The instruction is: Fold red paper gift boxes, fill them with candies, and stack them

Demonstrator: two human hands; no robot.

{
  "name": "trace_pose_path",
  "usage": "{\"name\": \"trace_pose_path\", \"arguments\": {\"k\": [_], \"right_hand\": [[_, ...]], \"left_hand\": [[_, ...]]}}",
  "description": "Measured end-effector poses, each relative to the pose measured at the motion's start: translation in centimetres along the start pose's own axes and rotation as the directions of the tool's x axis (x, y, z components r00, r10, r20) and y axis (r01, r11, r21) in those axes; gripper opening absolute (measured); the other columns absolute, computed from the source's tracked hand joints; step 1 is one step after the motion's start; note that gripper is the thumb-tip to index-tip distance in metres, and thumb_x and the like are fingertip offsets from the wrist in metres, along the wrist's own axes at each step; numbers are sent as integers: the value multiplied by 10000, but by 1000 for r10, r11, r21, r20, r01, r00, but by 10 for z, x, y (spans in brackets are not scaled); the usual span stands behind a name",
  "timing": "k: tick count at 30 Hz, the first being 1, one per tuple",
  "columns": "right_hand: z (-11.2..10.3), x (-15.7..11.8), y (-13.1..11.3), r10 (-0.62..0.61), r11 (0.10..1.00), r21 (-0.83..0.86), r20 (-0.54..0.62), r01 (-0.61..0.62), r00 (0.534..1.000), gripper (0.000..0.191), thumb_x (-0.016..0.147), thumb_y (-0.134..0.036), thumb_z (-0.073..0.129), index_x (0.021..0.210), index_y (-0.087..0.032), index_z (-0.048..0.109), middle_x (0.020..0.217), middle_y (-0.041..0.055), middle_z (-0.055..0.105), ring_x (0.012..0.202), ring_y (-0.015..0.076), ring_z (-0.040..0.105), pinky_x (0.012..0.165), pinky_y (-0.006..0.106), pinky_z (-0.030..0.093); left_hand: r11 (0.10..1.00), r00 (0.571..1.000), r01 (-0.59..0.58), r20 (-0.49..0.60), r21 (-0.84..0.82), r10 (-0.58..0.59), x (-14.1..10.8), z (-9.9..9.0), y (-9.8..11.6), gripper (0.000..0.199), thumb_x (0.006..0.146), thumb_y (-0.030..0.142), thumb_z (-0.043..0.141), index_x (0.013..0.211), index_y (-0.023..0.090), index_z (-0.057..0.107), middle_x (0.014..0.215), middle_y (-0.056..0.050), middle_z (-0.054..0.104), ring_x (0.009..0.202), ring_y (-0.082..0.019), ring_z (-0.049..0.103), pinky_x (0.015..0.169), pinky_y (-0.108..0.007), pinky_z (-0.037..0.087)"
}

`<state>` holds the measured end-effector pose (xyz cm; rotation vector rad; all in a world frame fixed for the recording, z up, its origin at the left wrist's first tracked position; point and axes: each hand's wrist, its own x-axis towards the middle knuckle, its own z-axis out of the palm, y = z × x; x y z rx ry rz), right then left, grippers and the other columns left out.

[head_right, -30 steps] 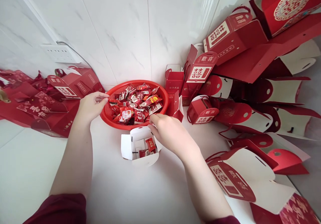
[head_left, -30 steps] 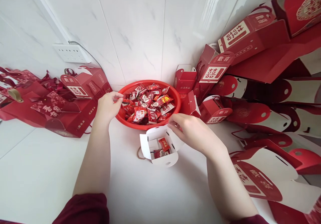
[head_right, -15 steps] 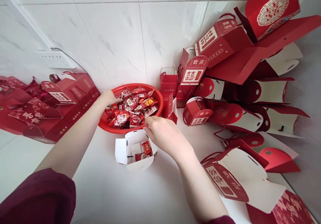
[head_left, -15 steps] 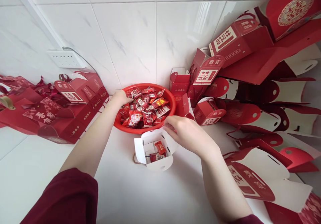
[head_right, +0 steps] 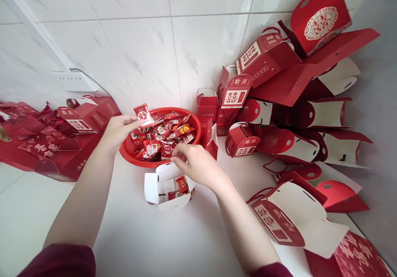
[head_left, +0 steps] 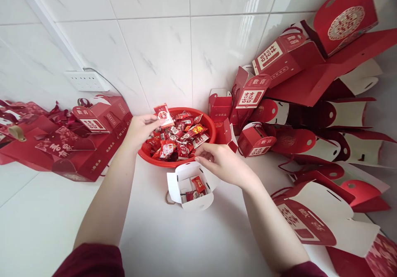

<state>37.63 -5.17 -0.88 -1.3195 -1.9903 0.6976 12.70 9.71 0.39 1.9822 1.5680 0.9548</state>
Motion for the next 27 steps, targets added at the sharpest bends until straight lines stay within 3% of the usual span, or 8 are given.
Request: {"name": "trace_pose_path", "arguments": {"k": [1, 3, 6, 8, 13, 20, 27], "right_hand": [[2, 2, 0, 2, 997, 83, -19, -1, 1000, 117, 960, -297, 540, 957, -220, 628, 875, -10, 690, 712, 128, 599, 636, 241, 435], [5, 4, 1, 34, 971, 240, -93, -10, 995, 187, 958, -354, 551, 1071, -222, 619, 988, 15, 698, 790, 141, 631, 709, 263, 484], [8, 6, 1, 66, 890, 456, -148, 9, 987, 294, 940, -421, 578, 1152, -218, 600, 1081, 46, 687, 943, 171, 649, 775, 282, 514], [8, 6, 0, 38, 827, 560, -125, 39, 991, 263, 929, -419, 594, 1070, -200, 626, 998, 40, 690, 896, 163, 651, 735, 265, 512], [5, 8, 0, 30, 763, 646, -63, 18, 998, 272, 887, -455, 644, 897, -183, 633, 778, -4, 635, 658, 113, 569, 600, 233, 465], [10, 12, 7, 28, 765, 644, -34, 0, 999, 279, 885, -450, 654, 885, -171, 668, 766, -5, 613, 674, 110, 527, 634, 235, 445], [11, 14, 11, 45, 805, 592, -10, -30, 999, 325, 907, -483, 608, 836, -173, 676, 732, -5, 595, 667, 120, 517, 652, 241, 452]], "left_hand": [[985, 996, -37, 75, -169, 51, -16, 1, 10, 361, 777, 514, 674, 913, 184, 722, 805, -41, 705, 606, -131, 585, 522, -232, 424], [943, 976, -20, 197, -332, 90, -46, 4, 30, 305, 741, 476, 738, 801, 179, 713, 629, -6, 635, 475, -94, 484, 460, -227, 371], [917, 939, 18, 322, -399, 121, -78, 10, 53, 243, 744, 416, 763, 721, 183, 695, 657, -10, 648, 575, -118, 567, 533, -230, 445], [908, 921, 37, 367, -418, 132, -88, 15, 60, 239, 750, 409, 762, 708, 186, 687, 702, -16, 668, 647, -143, 613, 580, -244, 486], [908, 900, 50, 412, -416, 140, -92, 22, 59, 274, 787, 455, 718, 748, 187, 674, 728, -18, 672, 646, -145, 614, 570, -248, 503], [909, 906, 114, 418, -401, 71, -91, 20, 53, 308, 834, 511, 661, 840, 203, 645, 724, -2, 637, 621, -120, 603, 466, -182, 441], [895, 891, 95, 438, -435, 119, -89, 22, 50, 300, 851, 485, 638, 795, 191, 619, 716, -8, 604, 629, -119, 576, 503, -197, 447]]}}
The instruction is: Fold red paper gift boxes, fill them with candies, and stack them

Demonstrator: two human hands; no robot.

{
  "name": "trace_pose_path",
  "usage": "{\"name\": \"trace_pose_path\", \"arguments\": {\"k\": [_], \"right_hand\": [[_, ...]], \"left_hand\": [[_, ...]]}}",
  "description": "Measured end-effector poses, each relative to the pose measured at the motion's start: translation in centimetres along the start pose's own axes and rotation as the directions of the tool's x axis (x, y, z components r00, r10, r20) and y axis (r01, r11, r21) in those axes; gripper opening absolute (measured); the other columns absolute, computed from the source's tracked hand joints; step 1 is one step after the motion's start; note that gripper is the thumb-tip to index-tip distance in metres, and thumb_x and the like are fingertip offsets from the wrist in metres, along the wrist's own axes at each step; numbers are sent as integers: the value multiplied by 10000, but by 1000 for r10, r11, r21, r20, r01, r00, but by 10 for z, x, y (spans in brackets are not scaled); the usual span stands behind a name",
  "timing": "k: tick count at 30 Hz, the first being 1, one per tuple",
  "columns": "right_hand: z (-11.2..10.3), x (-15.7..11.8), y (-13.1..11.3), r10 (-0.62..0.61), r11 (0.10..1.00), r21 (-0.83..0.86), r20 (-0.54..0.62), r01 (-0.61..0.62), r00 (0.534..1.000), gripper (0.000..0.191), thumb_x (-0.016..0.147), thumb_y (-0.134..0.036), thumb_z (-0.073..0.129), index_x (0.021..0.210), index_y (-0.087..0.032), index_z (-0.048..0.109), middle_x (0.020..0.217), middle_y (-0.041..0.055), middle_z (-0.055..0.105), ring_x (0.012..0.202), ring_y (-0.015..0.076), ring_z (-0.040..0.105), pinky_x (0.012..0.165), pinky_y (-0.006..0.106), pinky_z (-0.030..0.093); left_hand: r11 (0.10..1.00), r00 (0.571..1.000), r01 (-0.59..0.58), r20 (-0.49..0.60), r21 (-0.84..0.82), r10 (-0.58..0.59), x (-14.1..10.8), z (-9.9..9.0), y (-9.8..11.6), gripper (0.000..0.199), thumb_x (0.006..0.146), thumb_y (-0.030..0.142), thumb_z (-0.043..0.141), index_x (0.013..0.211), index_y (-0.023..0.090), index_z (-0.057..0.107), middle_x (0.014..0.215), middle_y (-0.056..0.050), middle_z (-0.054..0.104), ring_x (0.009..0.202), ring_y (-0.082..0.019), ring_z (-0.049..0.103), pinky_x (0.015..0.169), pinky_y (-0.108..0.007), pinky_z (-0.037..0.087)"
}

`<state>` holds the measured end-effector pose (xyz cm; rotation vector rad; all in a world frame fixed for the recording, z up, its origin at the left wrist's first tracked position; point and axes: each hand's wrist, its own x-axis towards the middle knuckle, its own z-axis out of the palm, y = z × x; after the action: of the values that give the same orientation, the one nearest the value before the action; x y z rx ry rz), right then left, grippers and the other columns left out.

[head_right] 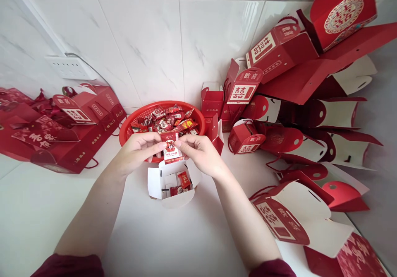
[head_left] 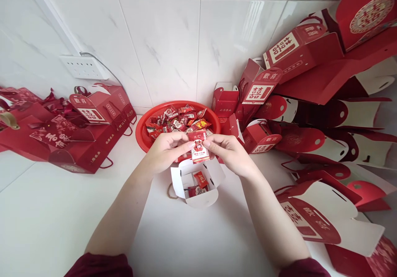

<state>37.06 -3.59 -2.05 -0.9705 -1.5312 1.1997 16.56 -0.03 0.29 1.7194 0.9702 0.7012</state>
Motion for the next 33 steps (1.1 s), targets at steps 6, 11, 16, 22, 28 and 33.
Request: {"name": "trace_pose_path", "arguments": {"k": [6, 11, 16, 22, 28, 33], "right_hand": [[0, -1, 3, -3, 1000, -6, 9, 3, 1000, 301, 934, -456, 575, 843, -178, 646, 763, -4, 590, 668, 115, 510, 651, 235, 436], [0, -2, 2, -12, 1000, -3, 10, 12, 1000, 295, 943, -435, 569, 825, -173, 636, 750, -6, 580, 661, 109, 507, 637, 230, 428], [4, 0, 5, -50, 995, -97, -151, 36, 987, 248, 905, -433, 619, 916, -186, 634, 846, 27, 658, 735, 145, 603, 651, 253, 488], [11, -2, 6, -175, 919, -389, -263, 61, 949, 175, 920, -369, 610, 941, -203, 661, 949, 49, 700, 786, 175, 661, 683, 279, 520], [9, -5, 3, -172, 964, -237, -222, 118, 960, 232, 968, -400, 544, 986, -210, 675, 856, 25, 689, 731, 158, 644, 679, 284, 528], [4, -3, 8, -143, 965, -251, -278, 72, 950, 211, 938, -404, 591, 1031, -221, 640, 990, 33, 688, 769, 155, 628, 681, 286, 520]], "left_hand": [[1000, 1000, 1, 7, -2, -1, 1, 0, -1, 298, 843, 474, 653, 763, 190, 609, 676, 1, 577, 585, -109, 535, 484, -204, 420], [1000, 1000, 16, 12, 6, -16, 0, 0, -1, 300, 856, 476, 641, 765, 193, 602, 660, 4, 579, 566, -106, 532, 472, -203, 425], [996, 986, -47, -155, 74, 58, 2, 7, -4, 273, 824, 465, 688, 816, 203, 614, 756, -13, 658, 672, -140, 629, 533, -212, 503], [984, 992, 12, -123, -180, -35, 5, 17, -7, 353, 840, 514, 666, 1006, 202, 685, 1003, -64, 727, 939, -211, 708, 849, -341, 602], [961, 999, 46, -13, -272, -51, 6, 12, -6, 345, 846, 438, 696, 1092, 196, 701, 1047, -61, 730, 1006, -216, 694, 893, -342, 596], [954, 998, 46, 44, -297, -35, 6, 5, -7, 332, 861, 352, 701, 1157, 202, 690, 1040, -59, 739, 985, -197, 702, 900, -314, 584]]}}
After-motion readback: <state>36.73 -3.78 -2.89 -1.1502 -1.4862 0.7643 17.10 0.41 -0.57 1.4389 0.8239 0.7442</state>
